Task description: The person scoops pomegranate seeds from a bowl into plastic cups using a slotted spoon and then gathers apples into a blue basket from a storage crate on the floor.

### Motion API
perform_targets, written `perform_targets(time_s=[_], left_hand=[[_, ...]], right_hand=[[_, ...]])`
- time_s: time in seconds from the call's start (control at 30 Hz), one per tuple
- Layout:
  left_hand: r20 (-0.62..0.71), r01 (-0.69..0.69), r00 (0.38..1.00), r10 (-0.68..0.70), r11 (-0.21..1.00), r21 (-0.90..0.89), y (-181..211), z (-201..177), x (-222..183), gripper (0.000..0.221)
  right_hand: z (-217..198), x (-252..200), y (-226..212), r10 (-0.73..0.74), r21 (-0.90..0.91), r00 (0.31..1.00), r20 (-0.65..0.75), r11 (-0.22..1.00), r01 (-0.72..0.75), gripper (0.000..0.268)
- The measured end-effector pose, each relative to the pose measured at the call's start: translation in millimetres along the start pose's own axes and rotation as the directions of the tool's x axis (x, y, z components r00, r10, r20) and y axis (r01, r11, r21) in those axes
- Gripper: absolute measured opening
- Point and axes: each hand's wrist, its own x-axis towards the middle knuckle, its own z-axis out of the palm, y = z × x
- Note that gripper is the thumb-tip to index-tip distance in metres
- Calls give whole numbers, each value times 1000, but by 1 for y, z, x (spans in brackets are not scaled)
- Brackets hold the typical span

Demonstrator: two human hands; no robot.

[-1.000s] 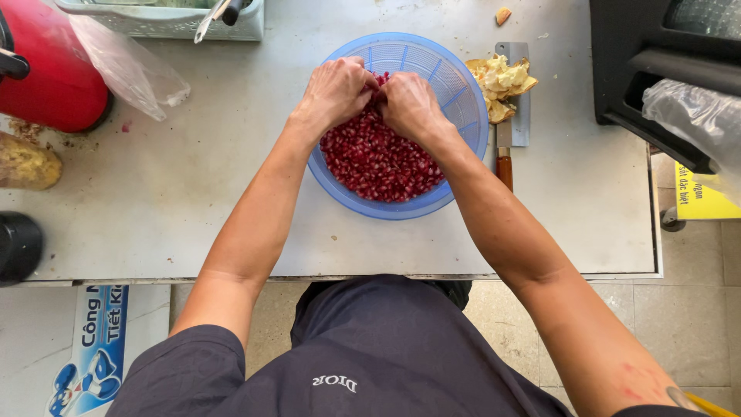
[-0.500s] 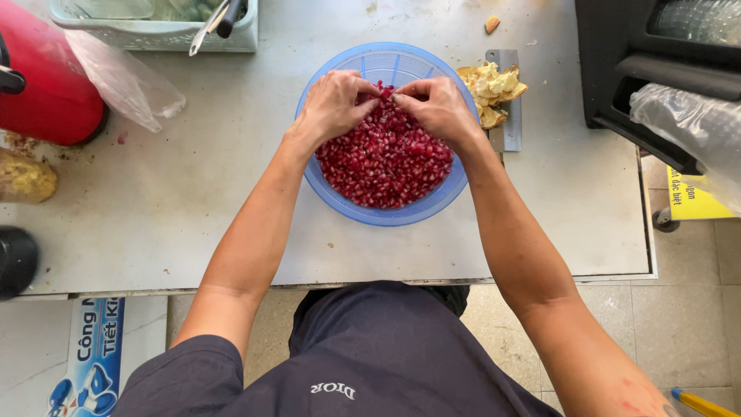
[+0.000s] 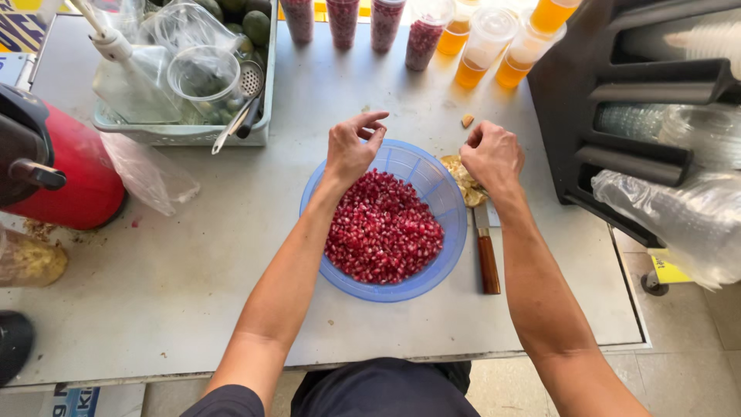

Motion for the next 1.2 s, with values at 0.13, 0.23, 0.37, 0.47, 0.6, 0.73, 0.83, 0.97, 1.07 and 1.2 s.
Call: perform_targets(time_s=[0.13,0.23,0.37,0.47,0.6,0.73,0.83,0.97,1.07,1.2], left_hand=[[-43,126,991,-131,987,-96,-8,6,18,31],[-77,162,982,-173,978,-134,-15,8,25,30],[-10,275,959,-285,933,-231,-28,6,25,28],[11,292,954,-301,915,-278,-33,4,26,28],[23,305,949,-314,899,-315,-33,-1,23,30],[10,183,982,-186,954,-237,-32,-3,21,30],[-28,199,977,-213,946,-255,-33,-1,17,31],[-180,193,953,-245,945,-266,-31,-2,22,40],[-328,-3,944,-23,997,-79,-20,-10,24,67],[-437,-94,896,80,995,-12,-3,-31,18,93]], right_hand=[[-7,29,-23,-11,-184,958,287,981,67,38],[-13,72,-49,50,-242,968,246,970,12,33],[3,147,-89,-245,-174,965,92,950,258,53],[24,208,-120,-304,-176,953,-15,939,297,86],[47,264,-136,-338,-299,941,12,897,326,111],[67,271,-141,-344,-416,939,-9,855,309,100],[71,246,-138,-322,-283,945,-56,913,294,91],[55,191,-157,-480,-173,872,-98,871,460,88],[36,132,-179,-695,-71,693,-192,714,697,81],[20,46,-213,-792,168,590,-159,567,806,76]])
